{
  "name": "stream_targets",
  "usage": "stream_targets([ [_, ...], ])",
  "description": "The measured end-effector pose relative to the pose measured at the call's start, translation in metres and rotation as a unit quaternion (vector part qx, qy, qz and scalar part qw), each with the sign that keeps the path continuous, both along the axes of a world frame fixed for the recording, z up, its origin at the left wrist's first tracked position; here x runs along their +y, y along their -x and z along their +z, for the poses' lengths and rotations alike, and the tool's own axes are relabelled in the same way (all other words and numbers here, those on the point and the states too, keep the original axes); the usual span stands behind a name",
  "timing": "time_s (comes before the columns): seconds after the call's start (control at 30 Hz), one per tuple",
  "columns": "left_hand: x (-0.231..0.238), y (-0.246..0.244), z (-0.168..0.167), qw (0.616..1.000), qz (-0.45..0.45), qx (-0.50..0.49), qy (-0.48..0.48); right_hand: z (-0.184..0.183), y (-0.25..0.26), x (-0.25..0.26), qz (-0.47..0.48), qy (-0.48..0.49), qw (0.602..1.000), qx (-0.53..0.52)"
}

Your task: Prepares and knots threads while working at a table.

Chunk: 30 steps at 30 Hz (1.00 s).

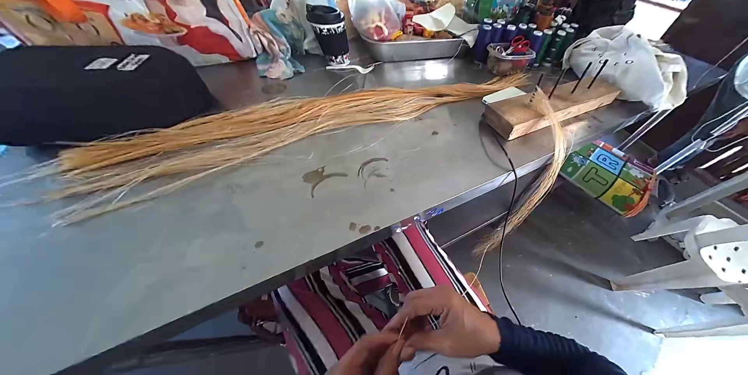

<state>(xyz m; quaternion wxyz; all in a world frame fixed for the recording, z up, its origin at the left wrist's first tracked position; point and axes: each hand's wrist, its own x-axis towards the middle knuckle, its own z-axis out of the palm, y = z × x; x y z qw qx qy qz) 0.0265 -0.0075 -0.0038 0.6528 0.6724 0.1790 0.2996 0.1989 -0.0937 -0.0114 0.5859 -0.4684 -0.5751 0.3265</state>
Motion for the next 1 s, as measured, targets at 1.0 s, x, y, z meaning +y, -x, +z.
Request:
stream_targets([
  [1.0,0.041,-0.015,-0.002,0.996,-0.061,-0.024,-0.064,-0.009,-0.032,0.013,-0.066,0.028,0.97,0.231],
])
